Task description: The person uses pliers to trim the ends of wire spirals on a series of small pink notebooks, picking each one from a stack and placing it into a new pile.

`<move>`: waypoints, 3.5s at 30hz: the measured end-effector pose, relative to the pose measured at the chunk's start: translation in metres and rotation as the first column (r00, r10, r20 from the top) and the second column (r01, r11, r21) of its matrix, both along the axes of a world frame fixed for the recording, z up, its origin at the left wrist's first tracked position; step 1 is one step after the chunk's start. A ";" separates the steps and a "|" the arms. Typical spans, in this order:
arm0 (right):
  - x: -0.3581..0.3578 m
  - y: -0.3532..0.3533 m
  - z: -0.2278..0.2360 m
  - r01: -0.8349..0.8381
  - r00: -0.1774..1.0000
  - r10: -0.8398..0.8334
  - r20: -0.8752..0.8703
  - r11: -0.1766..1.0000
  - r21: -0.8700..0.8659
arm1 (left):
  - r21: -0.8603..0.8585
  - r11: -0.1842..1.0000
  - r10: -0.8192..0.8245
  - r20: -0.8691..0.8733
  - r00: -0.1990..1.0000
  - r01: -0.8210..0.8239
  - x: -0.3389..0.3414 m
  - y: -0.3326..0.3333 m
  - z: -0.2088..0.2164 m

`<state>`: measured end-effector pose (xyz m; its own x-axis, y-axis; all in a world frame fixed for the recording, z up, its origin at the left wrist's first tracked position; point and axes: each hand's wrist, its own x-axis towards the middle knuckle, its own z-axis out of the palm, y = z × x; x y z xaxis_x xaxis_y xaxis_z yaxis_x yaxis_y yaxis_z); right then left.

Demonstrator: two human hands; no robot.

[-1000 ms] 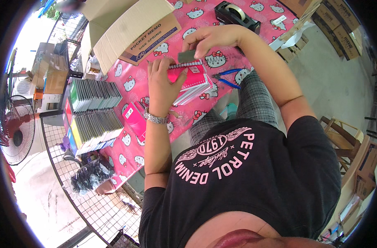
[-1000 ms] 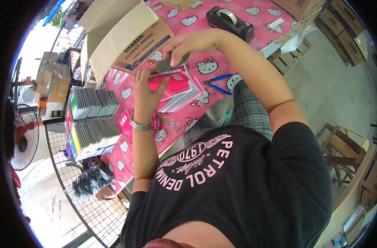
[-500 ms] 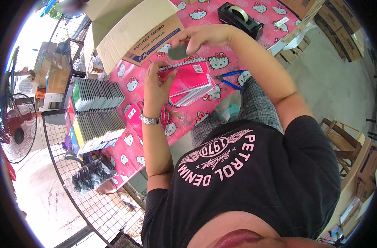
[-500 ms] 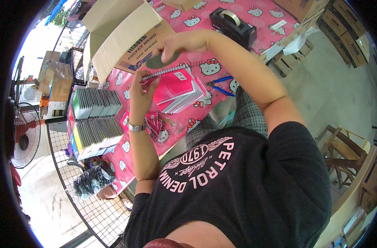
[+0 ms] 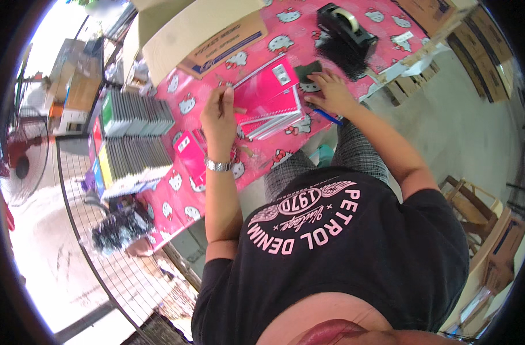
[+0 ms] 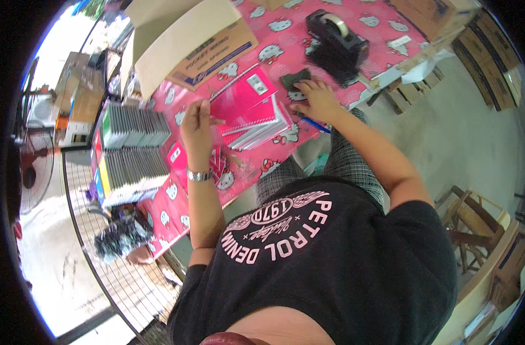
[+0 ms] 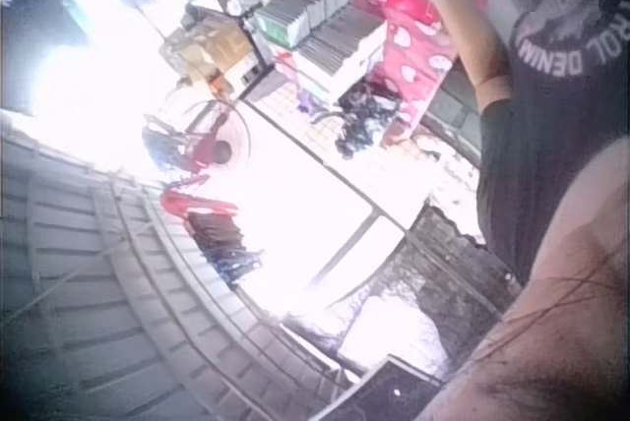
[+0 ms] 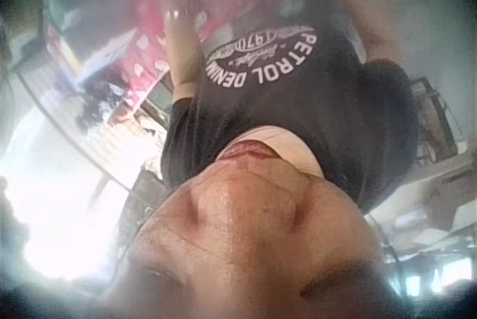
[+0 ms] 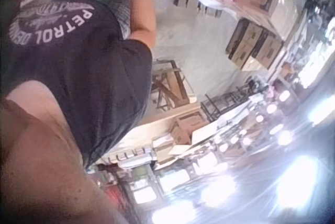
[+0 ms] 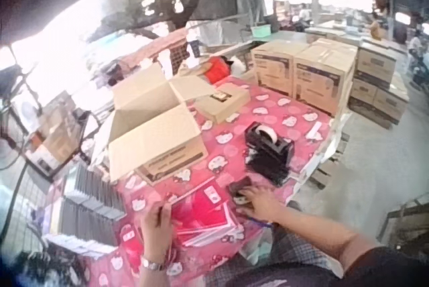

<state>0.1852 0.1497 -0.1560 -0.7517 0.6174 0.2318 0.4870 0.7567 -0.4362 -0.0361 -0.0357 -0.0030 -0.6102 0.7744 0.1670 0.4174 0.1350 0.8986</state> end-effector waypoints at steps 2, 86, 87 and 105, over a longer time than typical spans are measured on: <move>0.029 -0.031 -0.001 -0.014 1.000 0.014 0.000 0.994 0.109 | 0.031 0.999 -0.008 0.060 0.998 0.007 0.003 0.002 -0.004; -0.023 -0.070 0.133 -0.340 0.749 -0.100 -0.655 0.791 -0.509 | -0.165 0.973 -0.224 -0.836 0.501 0.159 0.050 0.030 0.015; -0.019 -0.058 0.139 -0.330 0.802 -0.052 -0.595 0.792 -0.514 | -0.168 0.972 -0.231 -0.823 0.519 0.166 0.050 0.028 0.014; -0.018 -0.018 0.183 -0.373 0.926 0.175 -0.335 0.568 -0.734 | -0.082 0.958 -0.238 -0.757 0.608 0.274 0.045 0.024 0.015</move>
